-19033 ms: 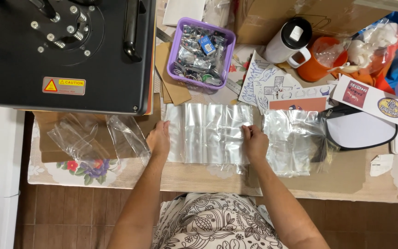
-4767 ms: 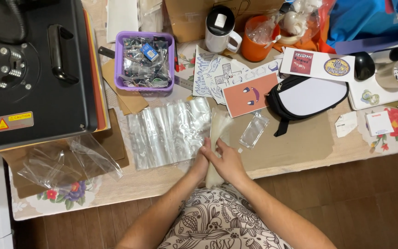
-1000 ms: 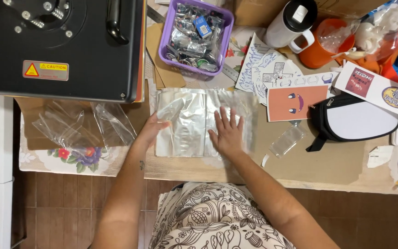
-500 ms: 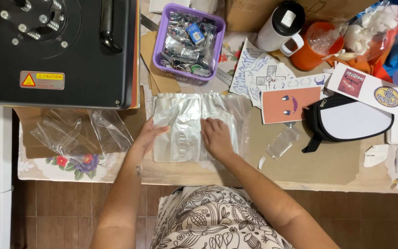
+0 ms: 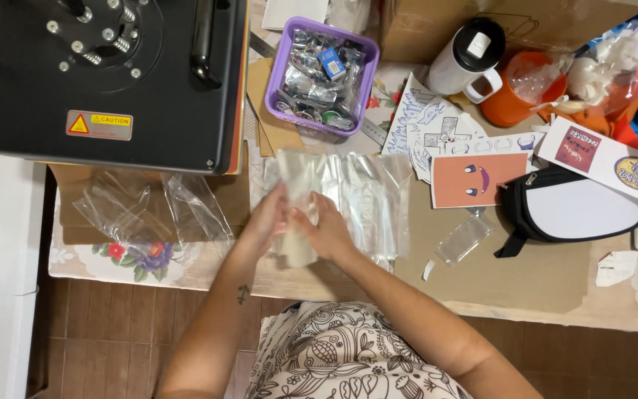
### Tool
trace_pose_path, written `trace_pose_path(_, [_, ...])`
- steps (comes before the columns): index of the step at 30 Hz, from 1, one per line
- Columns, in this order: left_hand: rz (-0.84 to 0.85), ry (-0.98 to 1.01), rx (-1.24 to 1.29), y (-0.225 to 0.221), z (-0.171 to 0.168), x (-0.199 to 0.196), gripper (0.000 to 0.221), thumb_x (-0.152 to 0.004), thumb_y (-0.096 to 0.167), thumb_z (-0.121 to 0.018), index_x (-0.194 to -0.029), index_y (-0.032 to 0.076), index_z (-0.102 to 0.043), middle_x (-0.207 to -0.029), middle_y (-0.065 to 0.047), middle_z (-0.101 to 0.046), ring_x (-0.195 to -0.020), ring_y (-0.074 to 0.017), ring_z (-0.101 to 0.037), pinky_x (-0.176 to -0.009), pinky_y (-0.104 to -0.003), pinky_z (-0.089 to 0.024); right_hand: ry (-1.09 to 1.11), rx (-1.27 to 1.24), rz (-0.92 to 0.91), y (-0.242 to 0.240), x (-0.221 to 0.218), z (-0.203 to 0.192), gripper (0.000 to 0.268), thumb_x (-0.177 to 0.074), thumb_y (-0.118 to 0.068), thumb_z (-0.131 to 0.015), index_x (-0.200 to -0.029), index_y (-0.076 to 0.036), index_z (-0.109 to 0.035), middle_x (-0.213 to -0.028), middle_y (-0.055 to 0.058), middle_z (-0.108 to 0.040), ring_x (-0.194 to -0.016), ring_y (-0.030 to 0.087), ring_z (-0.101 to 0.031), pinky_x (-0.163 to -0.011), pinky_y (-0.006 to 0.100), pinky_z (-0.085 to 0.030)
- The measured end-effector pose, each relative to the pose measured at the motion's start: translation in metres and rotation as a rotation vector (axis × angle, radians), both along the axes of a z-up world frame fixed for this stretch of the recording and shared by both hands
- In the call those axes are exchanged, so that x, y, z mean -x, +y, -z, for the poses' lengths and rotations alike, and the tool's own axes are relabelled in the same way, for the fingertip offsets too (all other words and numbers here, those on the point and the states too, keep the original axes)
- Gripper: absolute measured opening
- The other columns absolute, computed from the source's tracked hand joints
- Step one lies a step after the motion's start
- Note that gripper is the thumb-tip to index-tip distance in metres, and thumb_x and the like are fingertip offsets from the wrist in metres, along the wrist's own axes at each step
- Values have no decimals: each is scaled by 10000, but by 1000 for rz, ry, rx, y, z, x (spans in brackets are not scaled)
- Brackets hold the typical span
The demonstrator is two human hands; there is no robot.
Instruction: Preparing and flattening clear plastic bags on a work table for packaging.
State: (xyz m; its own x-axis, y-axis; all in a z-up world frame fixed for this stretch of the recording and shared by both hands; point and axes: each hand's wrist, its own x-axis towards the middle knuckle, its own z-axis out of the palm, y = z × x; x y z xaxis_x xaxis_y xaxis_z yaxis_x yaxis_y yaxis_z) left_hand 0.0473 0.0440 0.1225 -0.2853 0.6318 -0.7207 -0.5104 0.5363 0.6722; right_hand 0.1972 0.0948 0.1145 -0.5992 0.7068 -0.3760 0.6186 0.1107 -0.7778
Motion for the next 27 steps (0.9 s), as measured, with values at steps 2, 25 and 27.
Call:
trace_pose_path(2, [60,-16,-18,5,-30,-17,659,-1023,534,-434,-1528,110,-422,-1290,-188,-568,-1133,-352,-621,-902,-549,-550,-34,142,15,7,-4,19,921,-883,-722,-519,-1493,-39,-416,-1406,235,-519,-1268,444,-564,-1042,535,-468])
trace_pose_path(25, [77,202,-44,0,14,-17,775,-765,318,-915,-1364,-17,-556,-1079,-125,-731,-809,-170,-721,-676,-300,-637,430,601,95,29,-31,6,296,-886,-183,-783,-1089,4,-676,-918,-8,-560,-892,150,-624,-791,370,-627])
trace_pose_path(27, [91,230,-42,1,27,-16,797,-749,317,-930,-1364,-22,-554,-1079,-147,-728,-810,-192,-732,-675,-315,-640,442,586,124,27,-33,33,259,-872,-150,-796,-1023,9,-655,-901,2,-546,-859,139,-615,-760,332,-622])
